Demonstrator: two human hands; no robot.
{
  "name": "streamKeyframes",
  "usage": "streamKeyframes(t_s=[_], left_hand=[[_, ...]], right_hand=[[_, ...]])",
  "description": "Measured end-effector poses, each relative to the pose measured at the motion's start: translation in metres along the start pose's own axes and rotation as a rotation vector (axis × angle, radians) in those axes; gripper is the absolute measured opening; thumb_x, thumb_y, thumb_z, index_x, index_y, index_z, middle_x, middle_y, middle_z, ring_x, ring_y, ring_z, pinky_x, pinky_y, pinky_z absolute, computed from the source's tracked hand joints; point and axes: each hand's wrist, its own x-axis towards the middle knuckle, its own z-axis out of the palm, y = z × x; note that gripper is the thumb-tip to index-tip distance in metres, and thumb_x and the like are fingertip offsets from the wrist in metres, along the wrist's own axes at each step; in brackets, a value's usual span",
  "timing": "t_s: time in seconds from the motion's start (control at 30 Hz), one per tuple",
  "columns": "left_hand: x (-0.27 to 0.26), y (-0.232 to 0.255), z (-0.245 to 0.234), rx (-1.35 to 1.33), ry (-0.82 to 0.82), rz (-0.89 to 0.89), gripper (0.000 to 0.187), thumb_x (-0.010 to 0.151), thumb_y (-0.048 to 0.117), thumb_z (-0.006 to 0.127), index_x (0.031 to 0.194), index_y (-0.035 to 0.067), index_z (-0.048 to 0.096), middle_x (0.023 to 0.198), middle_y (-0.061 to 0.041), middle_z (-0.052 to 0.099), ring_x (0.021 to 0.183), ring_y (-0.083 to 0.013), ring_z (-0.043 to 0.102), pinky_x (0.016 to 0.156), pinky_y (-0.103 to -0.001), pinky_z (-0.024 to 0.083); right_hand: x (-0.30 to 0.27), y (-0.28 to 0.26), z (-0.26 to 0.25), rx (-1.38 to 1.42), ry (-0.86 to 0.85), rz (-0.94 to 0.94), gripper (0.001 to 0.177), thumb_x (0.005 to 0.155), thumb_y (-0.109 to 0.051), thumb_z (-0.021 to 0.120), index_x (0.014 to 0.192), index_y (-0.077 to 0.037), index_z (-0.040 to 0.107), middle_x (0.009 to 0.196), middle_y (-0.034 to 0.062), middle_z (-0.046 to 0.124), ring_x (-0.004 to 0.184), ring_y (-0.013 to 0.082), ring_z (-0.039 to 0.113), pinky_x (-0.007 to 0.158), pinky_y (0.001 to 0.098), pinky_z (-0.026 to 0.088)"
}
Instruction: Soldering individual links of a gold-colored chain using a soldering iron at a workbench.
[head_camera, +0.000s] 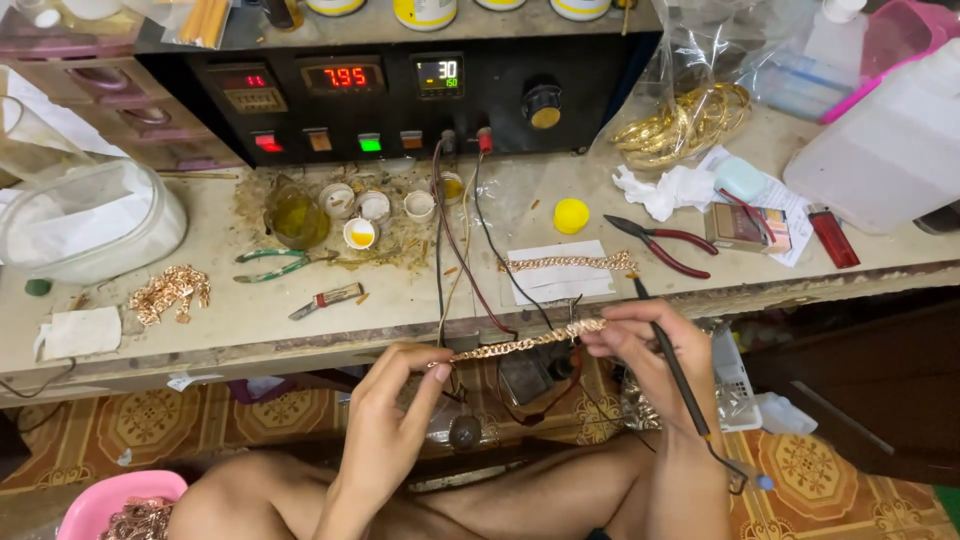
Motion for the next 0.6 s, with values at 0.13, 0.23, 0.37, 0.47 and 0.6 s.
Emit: streamKeyframes(t_s=[0.13, 0.23, 0.37, 0.47, 0.6], left_hand=[[0.002, 0.004, -0.002, -0.052, 0.058, -0.025, 0.015, 0.097, 0.015, 0.064, 0.106, 0.007, 0.072, 0.102, -0.006, 0.075, 0.098, -0.0192, 0.071, 0.087, -0.031, 0.054], [0.003, 0.007, 0.001, -0.023, 0.115, 0.050, 0.012, 0.098, 0.011, 0.063, 0.105, 0.005, 0.071, 0.104, -0.007, 0.075, 0.101, -0.0200, 0.072, 0.090, -0.031, 0.055], [0.005, 0.006, 0.005, -0.007, 0.136, 0.117, 0.012, 0.099, 0.008, 0.060, 0.106, 0.003, 0.069, 0.106, -0.010, 0.072, 0.102, -0.0225, 0.070, 0.092, -0.033, 0.056], [0.005, 0.005, 0.007, -0.001, 0.141, 0.122, 0.011, 0.098, 0.004, 0.060, 0.105, 0.003, 0.069, 0.108, -0.011, 0.072, 0.105, -0.0230, 0.070, 0.095, -0.033, 0.056], [0.004, -0.006, 0.011, 0.045, 0.182, 0.096, 0.017, 0.098, 0.005, 0.063, 0.112, 0.003, 0.070, 0.109, -0.011, 0.073, 0.110, -0.0257, 0.069, 0.097, -0.035, 0.054]], right_hand=[[-0.004, 0.000, -0.007, -0.027, -0.092, -0.082, 0.023, 0.094, -0.010, 0.068, 0.106, 0.009, 0.065, 0.088, 0.0278, 0.078, 0.082, 0.0345, 0.083, 0.076, 0.0394, 0.074], [-0.003, -0.001, -0.002, -0.025, -0.027, -0.030, 0.014, 0.096, -0.007, 0.066, 0.102, 0.006, 0.068, 0.082, 0.0222, 0.076, 0.078, 0.0333, 0.083, 0.068, 0.0337, 0.072], [-0.003, -0.011, 0.002, 0.001, -0.040, 0.031, 0.016, 0.094, -0.005, 0.067, 0.106, 0.006, 0.070, 0.084, 0.0229, 0.076, 0.077, 0.0315, 0.081, 0.066, 0.0363, 0.072], [-0.003, -0.008, 0.001, 0.005, -0.018, 0.002, 0.018, 0.093, -0.005, 0.069, 0.109, 0.005, 0.069, 0.081, 0.0223, 0.076, 0.073, 0.0281, 0.080, 0.068, 0.0355, 0.072], [-0.005, -0.002, -0.007, 0.054, -0.058, 0.003, 0.020, 0.085, 0.001, 0.075, 0.103, 0.009, 0.070, 0.088, 0.0284, 0.078, 0.082, 0.0333, 0.082, 0.077, 0.0352, 0.071]])
